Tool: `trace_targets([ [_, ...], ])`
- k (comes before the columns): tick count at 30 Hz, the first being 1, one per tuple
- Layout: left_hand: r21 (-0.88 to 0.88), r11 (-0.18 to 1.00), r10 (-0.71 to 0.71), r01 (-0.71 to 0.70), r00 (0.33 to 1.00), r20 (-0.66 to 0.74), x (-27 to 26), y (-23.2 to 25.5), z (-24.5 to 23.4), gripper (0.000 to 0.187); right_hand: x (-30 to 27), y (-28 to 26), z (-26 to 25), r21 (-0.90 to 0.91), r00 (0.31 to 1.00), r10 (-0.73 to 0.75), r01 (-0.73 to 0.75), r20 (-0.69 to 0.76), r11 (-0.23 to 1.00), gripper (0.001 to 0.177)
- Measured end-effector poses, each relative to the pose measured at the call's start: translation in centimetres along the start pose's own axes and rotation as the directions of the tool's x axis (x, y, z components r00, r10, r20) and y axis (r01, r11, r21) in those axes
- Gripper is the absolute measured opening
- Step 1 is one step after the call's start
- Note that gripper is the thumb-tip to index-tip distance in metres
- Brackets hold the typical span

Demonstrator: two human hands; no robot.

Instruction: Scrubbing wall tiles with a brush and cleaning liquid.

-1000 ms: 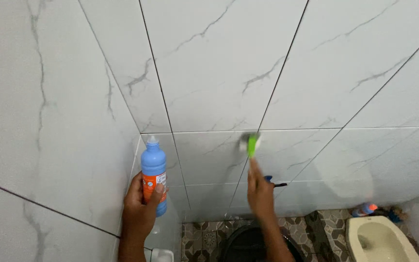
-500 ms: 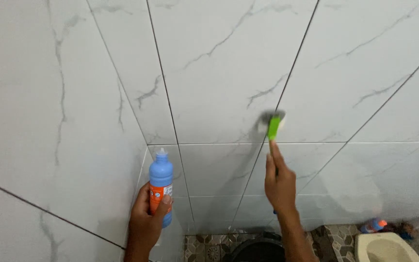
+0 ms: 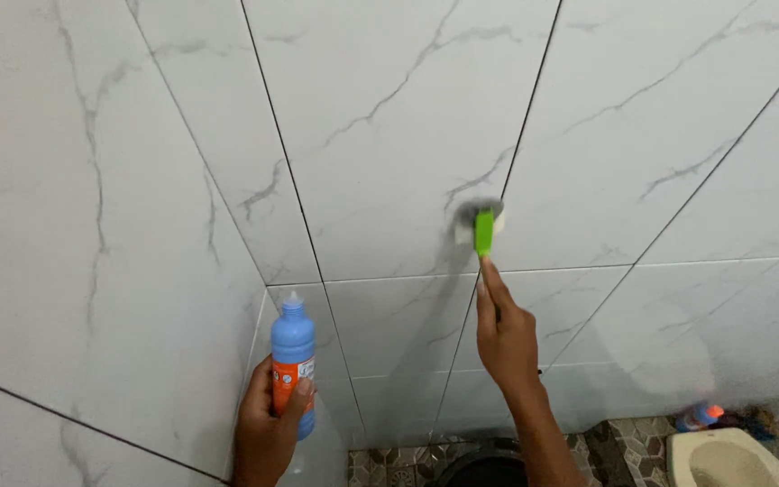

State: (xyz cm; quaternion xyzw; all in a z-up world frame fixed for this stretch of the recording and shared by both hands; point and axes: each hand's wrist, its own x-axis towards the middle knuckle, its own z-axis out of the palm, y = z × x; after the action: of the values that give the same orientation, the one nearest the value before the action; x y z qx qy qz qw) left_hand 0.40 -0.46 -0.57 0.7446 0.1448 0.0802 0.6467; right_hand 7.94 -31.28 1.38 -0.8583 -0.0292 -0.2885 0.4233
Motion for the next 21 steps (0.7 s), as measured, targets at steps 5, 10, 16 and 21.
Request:
trace_targets([
  [5,-0.039,0.999,0.035,-0.035,0.999,-0.002,-0.1,-0.7,-0.3,0.057,-3.5,2.2,2.8,0.003,0.989,0.144,-0.144,0.035,0.99,0.051],
  [10,-0.019,0.996,0.091,-0.091,0.996,0.003,0.8,-1.7,-0.3,0.051,-10.6,8.8,6.3,-0.101,0.888,0.384,-0.37,0.252,0.923,0.051],
  [16,0.013,1.0,-0.001,0.002,1.0,-0.016,0.1,-0.4,-0.2,0.051,-1.9,2.8,2.1,-0.032,0.994,0.109,-0.108,0.029,0.994,0.052],
  [21,-0.013,0.998,0.054,-0.054,0.999,0.001,0.1,-1.1,-0.3,0.056,-0.9,0.0,1.4,0.022,1.0,0.012,-0.013,0.006,1.0,0.05],
])
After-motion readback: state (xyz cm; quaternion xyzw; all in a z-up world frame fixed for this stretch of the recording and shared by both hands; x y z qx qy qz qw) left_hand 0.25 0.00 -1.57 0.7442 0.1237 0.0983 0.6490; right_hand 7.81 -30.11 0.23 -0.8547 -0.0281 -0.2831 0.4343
